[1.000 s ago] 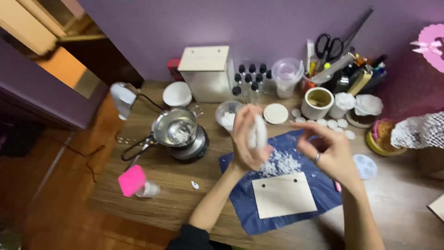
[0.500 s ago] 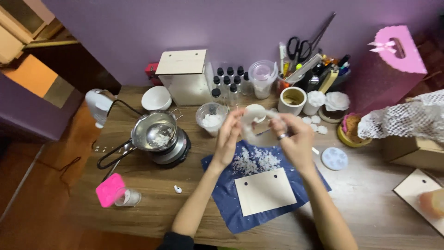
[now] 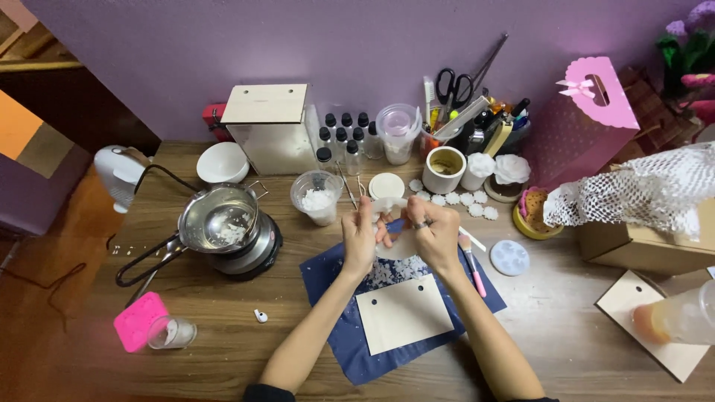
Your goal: Scraping the interior of a white circular mold using a small metal tool to remove excess material.
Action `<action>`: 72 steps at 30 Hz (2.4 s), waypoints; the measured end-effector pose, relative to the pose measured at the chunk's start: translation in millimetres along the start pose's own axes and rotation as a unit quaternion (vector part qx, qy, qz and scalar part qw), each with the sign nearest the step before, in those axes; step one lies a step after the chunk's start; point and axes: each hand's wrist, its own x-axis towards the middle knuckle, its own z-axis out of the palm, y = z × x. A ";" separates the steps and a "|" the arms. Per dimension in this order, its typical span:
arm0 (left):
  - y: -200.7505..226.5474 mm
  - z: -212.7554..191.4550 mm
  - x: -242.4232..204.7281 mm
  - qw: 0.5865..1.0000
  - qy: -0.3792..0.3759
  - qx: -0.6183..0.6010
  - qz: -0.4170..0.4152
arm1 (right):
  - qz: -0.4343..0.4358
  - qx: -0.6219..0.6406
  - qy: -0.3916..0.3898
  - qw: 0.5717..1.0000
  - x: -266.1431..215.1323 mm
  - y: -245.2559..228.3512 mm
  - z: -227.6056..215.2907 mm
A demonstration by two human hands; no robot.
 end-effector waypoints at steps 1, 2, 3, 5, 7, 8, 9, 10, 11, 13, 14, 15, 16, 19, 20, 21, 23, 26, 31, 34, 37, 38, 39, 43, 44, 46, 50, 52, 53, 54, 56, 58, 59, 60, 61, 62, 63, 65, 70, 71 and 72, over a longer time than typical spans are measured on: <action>1.3 -0.4 0.4 1.000 0.001 -0.001 0.001 | -0.002 0.000 -0.001 1.000 -0.1 -1.1 0.5; 2.7 -0.7 0.8 1.000 -0.012 -0.003 -0.003 | -0.008 0.007 -0.002 1.000 -0.3 -2.3 0.9; 4.3 -1.1 1.5 1.000 -0.025 -0.004 -0.007 | -0.016 0.014 -0.004 1.000 0.0 -3.7 1.5; -1.2 -4.9 3.6 1.000 -0.030 -0.008 -0.004 | -0.026 0.023 -0.004 0.999 0.0 -5.3 2.0; -2.6 -7.3 4.5 0.999 -0.035 -0.012 -0.002 | -0.035 0.032 -0.004 0.999 0.4 -1.8 2.3; -1.3 -8.1 4.4 0.999 -0.042 -0.013 -0.002 | -0.036 0.045 -0.015 0.998 0.8 2.6 2.7; -0.4 -9.0 3.5 0.999 -0.048 -0.013 -0.004 | -0.036 0.059 -0.025 0.997 0.4 7.1 3.0; 1.9 -9.9 2.7 0.999 -0.048 -0.014 -0.003 | -0.037 0.058 -0.026 0.997 1.2 1.0 1.6; 4.3 -10.4 1.9 0.998 -0.062 -0.014 -0.002 | 0.008 0.105 -0.051 0.993 2.1 -5.0 0.0; 13.6 -11.0 -1.0 0.997 -0.077 -0.014 0.000 | 0.052 0.151 -0.076 0.984 3.5 -3.9 -3.7; 20.4 -11.2 -3.3 0.996 -0.091 -0.013 0.002 | 0.124 0.210 -0.115 0.963 4.1 3.1 -5.9; 27.7 -11.1 -5.0 0.994 -0.107 -0.011 0.005 | 0.193 0.267 -0.153 0.932 5.0 10.1 -8.1; 32.1 -10.5 -5.2 0.994 -0.107 -0.012 0.006 | 0.192 0.266 -0.153 0.932 6.3 14.8 -9.2; 37.4 -11.7 -4.4 0.993 -0.114 -0.017 -0.005 | 0.188 0.318 -0.171 0.913 6.9 21.1 -12.1; 34.6 -13.3 -2.0 0.993 -0.118 0.015 0.018 | 0.192 0.329 -0.177 0.907 6.6 17.6 -12.8; 31.9 -15.4 0.3 0.991 -0.121 0.047 0.041 | 0.196 0.341 -0.183 0.901 6.1 14.0 -13.0; 18.7 -15.1 3.7 0.991 -0.129 0.040 -0.002 | 0.186 0.325 -0.186 0.909 2.9 7.3 -14.0; 44.1 -4.7 -11.0 0.976 -0.171 -0.034 -0.127 | 0.168 0.274 -0.193 0.927 5.4 -23.1 -15.8; 51.2 2.1 -11.6 0.941 -0.169 -0.162 -0.244 | 0.154 0.205 -0.226 0.940 0.8 -30.6 -11.4; 37.4 -2.4 -7.3 0.940 -0.122 -0.218 -0.232 | 0.046 0.111 -0.211 0.970 -5.9 -24.4 -3.8; 36.9 -3.7 -9.6 0.935 -0.112 -0.246 -0.228 | -0.002 0.065 -0.183 0.981 -9.4 -34.6 0.2; 38.2 -4.3 -9.8 0.940 -0.102 -0.239 -0.221 | -0.015 0.071 -0.169 0.983 -11.4 -38.1 1.3; 39.3 -4.4 -10.3 0.944 -0.092 -0.233 -0.214 | -0.029 0.076 -0.155 0.985 -13.4 -41.5 1.9; 45.5 -0.2 -15.4 0.944 -0.060 -0.236 -0.223 | -0.046 0.080 -0.148 0.985 -14.5 -44.1 7.0; 41.1 -1.2 -15.4 0.946 -0.045 -0.241 -0.213 | -0.073 0.079 -0.135 0.985 -14.9 -45.8 8.5; 34.7 -2.6 -15.6 0.947 -0.030 -0.247 -0.204 | -0.100 0.079 -0.122 0.984 -16.8 -42.7 11.9; 30.3 -3.9 -17.4 0.965 -0.027 -0.219 -0.138 | -0.142 0.078 -0.102 0.981 -21.4 -28.1 17.9; 31.1 -3.3 -19.0 0.966 -0.026 -0.221 -0.133 | -0.157 0.072 -0.094 0.980 -22.1 -25.2 19.3; 32.0 -2.1 -20.1 0.962 -0.019 -0.236 -0.135 | -0.173 0.071 -0.084 0.979 -22.1 -25.1 19.0; 32.7 -0.7 -20.9 0.958 -0.011 -0.250 -0.137 | -0.188 0.069 -0.074 0.977 -21.9 -24.6 18.6; 18.5 -6.1 -12.9 0.936 0.011 -0.303 -0.180 | -0.218 0.033 -0.050 0.974 -24.3 -16.8 20.8; 8.4 -15.0 -5.6 0.909 0.033 -0.351 -0.223 | -0.245 -0.004 -0.023 0.969 -25.2 -19.1 17.7; 5.3 -19.9 -1.6 0.885 0.043 -0.388 -0.254 | -0.249 -0.046 -0.026 0.967 -23.6 -25.2 12.6; 1.9 -24.8 2.6 0.859 0.054 -0.423 -0.285 | -0.252 -0.089 -0.029 0.963 -21.8 -31.2 7.6; 13.2 -23.3 0.7 0.857 0.054 -0.423 -0.290 | -0.248 -0.092 -0.029 0.964 -18.4 -34.4 -1.2; 24.7 -22.1 -0.9 0.863 0.074 -0.413 -0.282 | -0.205 -0.128 -0.057 0.969 -14.9 -37.9 -9.9; 36.7 -21.3 -1.5 0.869 0.094 -0.402 -0.273 | -0.163 -0.163 -0.084 0.970 -10.6 -41.4 -17.8; 35.1 -25.3 4.9 0.861 0.105 -0.422 -0.264 | -0.115 -0.188 -0.126 0.967 -1.8 -55.4 -31.4; 66.0 -18.6 -2.3 0.849 0.091 -0.451 -0.260 | 0.015 -0.317 -0.284 0.905 13.7 -56.6 -40.9; 65.0 -19.0 -1.8 0.843 0.070 -0.463 -0.265 | 0.035 -0.313 -0.295 0.902 15.3 -55.7 -38.8; 64.2 -19.5 -1.4 0.836 0.048 -0.475 -0.271 | 0.055 -0.309 -0.306 0.899 17.0 -55.2 -36.8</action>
